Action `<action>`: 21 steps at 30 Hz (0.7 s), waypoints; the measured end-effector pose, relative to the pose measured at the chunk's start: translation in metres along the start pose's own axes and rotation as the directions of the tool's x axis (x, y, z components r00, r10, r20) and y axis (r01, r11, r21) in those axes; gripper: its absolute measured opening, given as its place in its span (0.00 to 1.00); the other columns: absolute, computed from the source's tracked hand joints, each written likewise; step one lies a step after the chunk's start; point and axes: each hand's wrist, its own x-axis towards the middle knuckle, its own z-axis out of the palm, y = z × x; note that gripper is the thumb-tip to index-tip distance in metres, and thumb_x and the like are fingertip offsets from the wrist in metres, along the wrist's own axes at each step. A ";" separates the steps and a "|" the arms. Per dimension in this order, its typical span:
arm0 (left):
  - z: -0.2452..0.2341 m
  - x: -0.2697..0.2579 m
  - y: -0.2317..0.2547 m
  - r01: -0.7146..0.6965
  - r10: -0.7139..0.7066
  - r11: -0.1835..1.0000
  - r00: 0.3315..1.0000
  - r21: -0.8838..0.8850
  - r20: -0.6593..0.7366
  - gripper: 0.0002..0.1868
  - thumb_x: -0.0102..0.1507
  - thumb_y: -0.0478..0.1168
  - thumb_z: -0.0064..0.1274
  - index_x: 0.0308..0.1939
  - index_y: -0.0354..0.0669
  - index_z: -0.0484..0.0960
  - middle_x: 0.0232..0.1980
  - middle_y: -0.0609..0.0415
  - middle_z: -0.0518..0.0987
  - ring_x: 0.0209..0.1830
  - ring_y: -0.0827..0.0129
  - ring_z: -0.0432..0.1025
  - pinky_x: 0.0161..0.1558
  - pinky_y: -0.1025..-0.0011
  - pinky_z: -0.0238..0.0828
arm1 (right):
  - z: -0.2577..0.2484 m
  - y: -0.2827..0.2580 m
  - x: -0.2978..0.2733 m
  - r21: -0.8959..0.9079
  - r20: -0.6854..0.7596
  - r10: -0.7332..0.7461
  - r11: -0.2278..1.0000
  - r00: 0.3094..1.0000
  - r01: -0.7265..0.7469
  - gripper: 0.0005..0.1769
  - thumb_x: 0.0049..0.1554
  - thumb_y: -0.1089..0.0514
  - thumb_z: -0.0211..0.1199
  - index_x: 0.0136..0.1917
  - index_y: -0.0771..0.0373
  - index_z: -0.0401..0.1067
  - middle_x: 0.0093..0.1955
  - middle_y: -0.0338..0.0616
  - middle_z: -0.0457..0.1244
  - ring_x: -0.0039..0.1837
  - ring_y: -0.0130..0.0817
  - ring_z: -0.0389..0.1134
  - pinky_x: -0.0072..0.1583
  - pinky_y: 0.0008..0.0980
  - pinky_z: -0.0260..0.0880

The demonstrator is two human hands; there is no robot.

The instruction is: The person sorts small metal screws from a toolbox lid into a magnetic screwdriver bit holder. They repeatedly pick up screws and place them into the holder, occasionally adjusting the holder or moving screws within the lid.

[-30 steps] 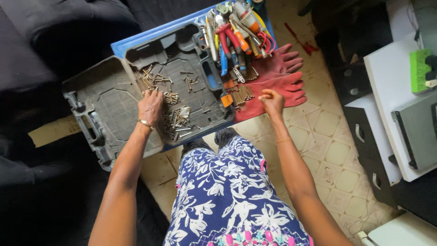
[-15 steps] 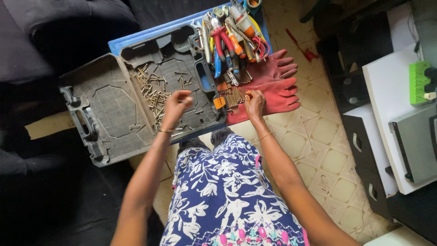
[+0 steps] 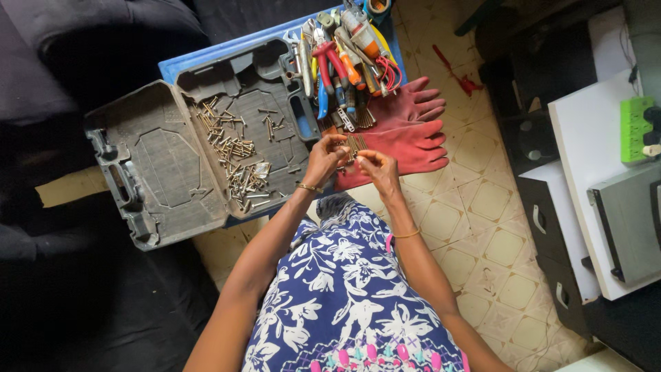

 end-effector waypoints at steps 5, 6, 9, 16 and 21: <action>0.014 -0.007 0.003 0.010 -0.014 0.995 0.999 0.096 0.042 0.16 0.63 0.31 0.55 0.56 0.33 0.78 0.38 0.51 0.83 0.30 0.74 0.75 0.30 0.75 0.75 | 0.002 -0.001 -0.001 -0.003 0.048 -0.081 0.997 0.996 0.081 0.13 0.56 0.62 0.70 0.54 0.69 0.79 0.42 0.35 0.69 0.41 0.19 0.65 0.44 0.20 0.65; 0.016 -0.009 0.005 -0.008 0.003 0.987 0.999 0.162 0.035 0.16 0.64 0.32 0.55 0.55 0.33 0.78 0.38 0.51 0.84 0.30 0.74 0.75 0.30 0.75 0.74 | 0.002 0.000 0.001 -0.022 0.045 -0.080 0.996 0.996 0.081 0.12 0.56 0.63 0.69 0.53 0.68 0.79 0.41 0.35 0.69 0.41 0.18 0.65 0.44 0.19 0.65; 0.021 -0.015 0.012 -0.065 0.065 0.953 0.998 0.294 0.009 0.16 0.64 0.32 0.56 0.56 0.35 0.79 0.40 0.51 0.85 0.34 0.75 0.78 0.34 0.76 0.76 | -0.001 0.009 0.007 -0.080 0.036 -0.080 0.993 0.996 0.083 0.09 0.55 0.65 0.69 0.51 0.68 0.79 0.41 0.35 0.70 0.40 0.18 0.66 0.43 0.19 0.65; 0.028 -0.028 0.034 0.055 0.006 0.900 0.990 0.432 -0.138 0.22 0.60 0.34 0.57 0.59 0.43 0.74 0.45 0.53 0.86 0.37 0.71 0.82 0.34 0.73 0.79 | -0.013 0.034 0.033 -0.404 -0.287 -0.218 0.910 0.933 0.089 0.09 0.51 0.63 0.72 0.47 0.65 0.80 0.39 0.40 0.72 0.39 0.23 0.69 0.45 0.25 0.71; 0.018 -0.031 0.037 -0.064 0.162 0.827 0.978 0.559 -0.129 0.21 0.59 0.35 0.61 0.56 0.42 0.79 0.46 0.53 0.87 0.44 0.66 0.83 0.45 0.69 0.78 | -0.017 0.043 0.052 -0.575 -0.317 -0.368 0.807 0.874 0.132 0.07 0.50 0.62 0.71 0.44 0.63 0.79 0.40 0.46 0.72 0.40 0.34 0.72 0.47 0.33 0.72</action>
